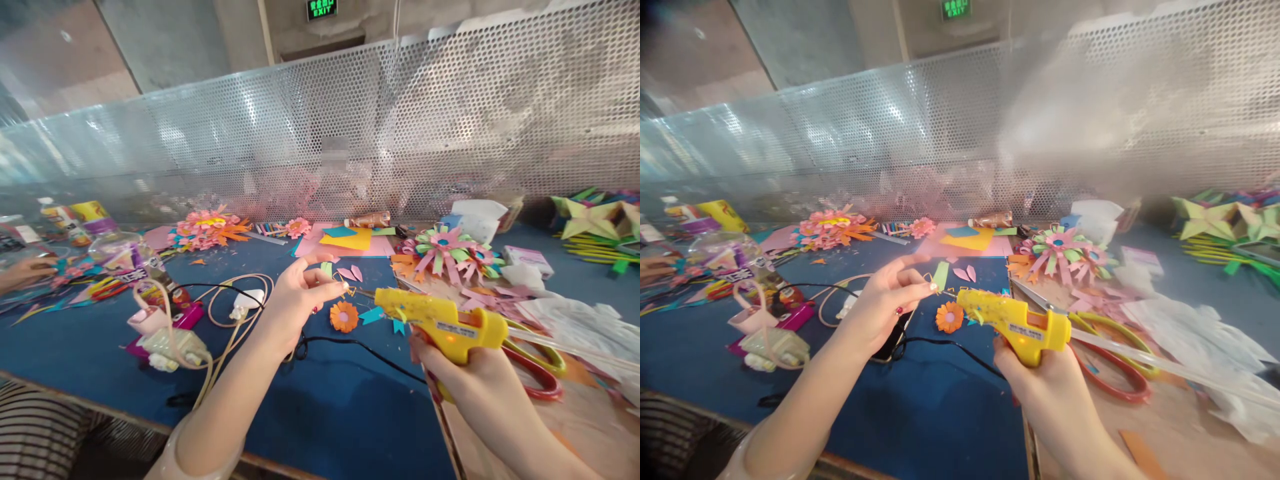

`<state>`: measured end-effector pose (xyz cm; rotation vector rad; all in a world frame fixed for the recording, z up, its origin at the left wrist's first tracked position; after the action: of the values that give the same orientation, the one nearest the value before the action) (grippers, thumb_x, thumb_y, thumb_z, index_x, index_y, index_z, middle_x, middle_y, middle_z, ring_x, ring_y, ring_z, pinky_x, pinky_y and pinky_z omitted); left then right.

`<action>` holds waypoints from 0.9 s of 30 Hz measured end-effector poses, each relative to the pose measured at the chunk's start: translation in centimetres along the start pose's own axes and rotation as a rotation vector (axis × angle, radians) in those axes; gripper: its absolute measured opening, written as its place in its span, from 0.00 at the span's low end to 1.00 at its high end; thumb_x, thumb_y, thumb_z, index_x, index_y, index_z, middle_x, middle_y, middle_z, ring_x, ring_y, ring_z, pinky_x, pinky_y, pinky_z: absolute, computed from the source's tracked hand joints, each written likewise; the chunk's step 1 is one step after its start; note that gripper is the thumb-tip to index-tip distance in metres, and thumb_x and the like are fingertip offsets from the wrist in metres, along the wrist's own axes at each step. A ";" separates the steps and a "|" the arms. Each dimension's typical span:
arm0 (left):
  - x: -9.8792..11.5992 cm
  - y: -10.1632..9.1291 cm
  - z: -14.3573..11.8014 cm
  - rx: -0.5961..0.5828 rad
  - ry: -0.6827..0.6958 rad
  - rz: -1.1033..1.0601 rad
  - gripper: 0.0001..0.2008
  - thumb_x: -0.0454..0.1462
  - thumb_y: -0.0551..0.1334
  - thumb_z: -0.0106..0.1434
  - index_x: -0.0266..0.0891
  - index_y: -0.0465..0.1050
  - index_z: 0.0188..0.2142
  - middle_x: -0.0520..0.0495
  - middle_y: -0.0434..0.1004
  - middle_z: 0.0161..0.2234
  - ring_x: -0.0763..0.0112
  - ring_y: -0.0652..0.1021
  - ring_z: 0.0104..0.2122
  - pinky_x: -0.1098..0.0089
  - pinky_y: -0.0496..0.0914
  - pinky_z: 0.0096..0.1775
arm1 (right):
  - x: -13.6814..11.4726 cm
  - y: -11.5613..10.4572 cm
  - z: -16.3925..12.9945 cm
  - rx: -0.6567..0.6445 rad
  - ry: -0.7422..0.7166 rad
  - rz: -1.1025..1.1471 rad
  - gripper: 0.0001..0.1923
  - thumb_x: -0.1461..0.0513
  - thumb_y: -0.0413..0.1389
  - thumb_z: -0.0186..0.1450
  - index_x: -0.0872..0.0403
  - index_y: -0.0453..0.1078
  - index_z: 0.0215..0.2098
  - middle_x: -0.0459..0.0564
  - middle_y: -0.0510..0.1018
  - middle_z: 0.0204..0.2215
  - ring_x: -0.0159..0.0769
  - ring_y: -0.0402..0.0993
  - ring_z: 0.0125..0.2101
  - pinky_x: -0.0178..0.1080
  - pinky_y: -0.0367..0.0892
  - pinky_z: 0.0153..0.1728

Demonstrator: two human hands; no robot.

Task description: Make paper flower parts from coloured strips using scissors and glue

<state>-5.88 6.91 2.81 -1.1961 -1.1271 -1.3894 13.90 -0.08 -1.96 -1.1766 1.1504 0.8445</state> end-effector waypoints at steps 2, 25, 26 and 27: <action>-0.1 0.2 -0.1 -0.013 -0.012 -0.013 0.22 0.31 0.67 0.50 0.38 0.66 0.45 0.58 0.67 0.22 0.85 0.60 0.18 0.79 0.53 0.20 | 0.0 0.1 0.0 -0.006 0.016 0.009 0.14 0.51 0.55 0.53 0.51 0.60 0.19 0.41 0.62 0.11 0.31 0.58 0.15 0.33 0.58 0.16; 0.5 0.3 -0.2 -0.006 0.011 -0.101 0.23 0.30 0.68 0.50 0.37 0.66 0.45 0.58 0.67 0.21 0.86 0.58 0.17 0.80 0.52 0.18 | 0.9 0.2 1.0 -0.135 0.061 -0.033 0.17 0.50 0.56 0.55 0.51 0.64 0.17 0.42 0.60 0.09 0.35 0.65 0.17 0.35 0.62 0.19; 0.5 0.2 -0.1 0.001 0.016 -0.108 0.23 0.30 0.68 0.50 0.37 0.66 0.45 0.58 0.67 0.21 0.86 0.58 0.16 0.79 0.52 0.18 | 0.8 0.2 1.0 -0.141 0.063 -0.024 0.19 0.50 0.56 0.56 0.51 0.62 0.14 0.42 0.60 0.08 0.36 0.66 0.18 0.35 0.62 0.19; 0.4 0.1 -0.1 0.008 0.018 -0.110 0.23 0.30 0.68 0.50 0.37 0.66 0.45 0.58 0.67 0.21 0.86 0.58 0.16 0.79 0.52 0.18 | 0.7 0.2 1.0 -0.142 0.068 -0.013 0.22 0.49 0.55 0.56 0.50 0.59 0.11 0.43 0.60 0.08 0.37 0.67 0.18 0.34 0.61 0.17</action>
<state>-5.86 6.80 3.25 -1.1273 -1.2001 -1.4742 14.06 0.87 -2.71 -1.3369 1.1511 0.8941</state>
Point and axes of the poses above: each hand's wrist, its own z-axis towards the middle knuckle, its own y-axis out of the palm, x = y × z, the point moved 8 cm from there along z, towards the middle knuckle
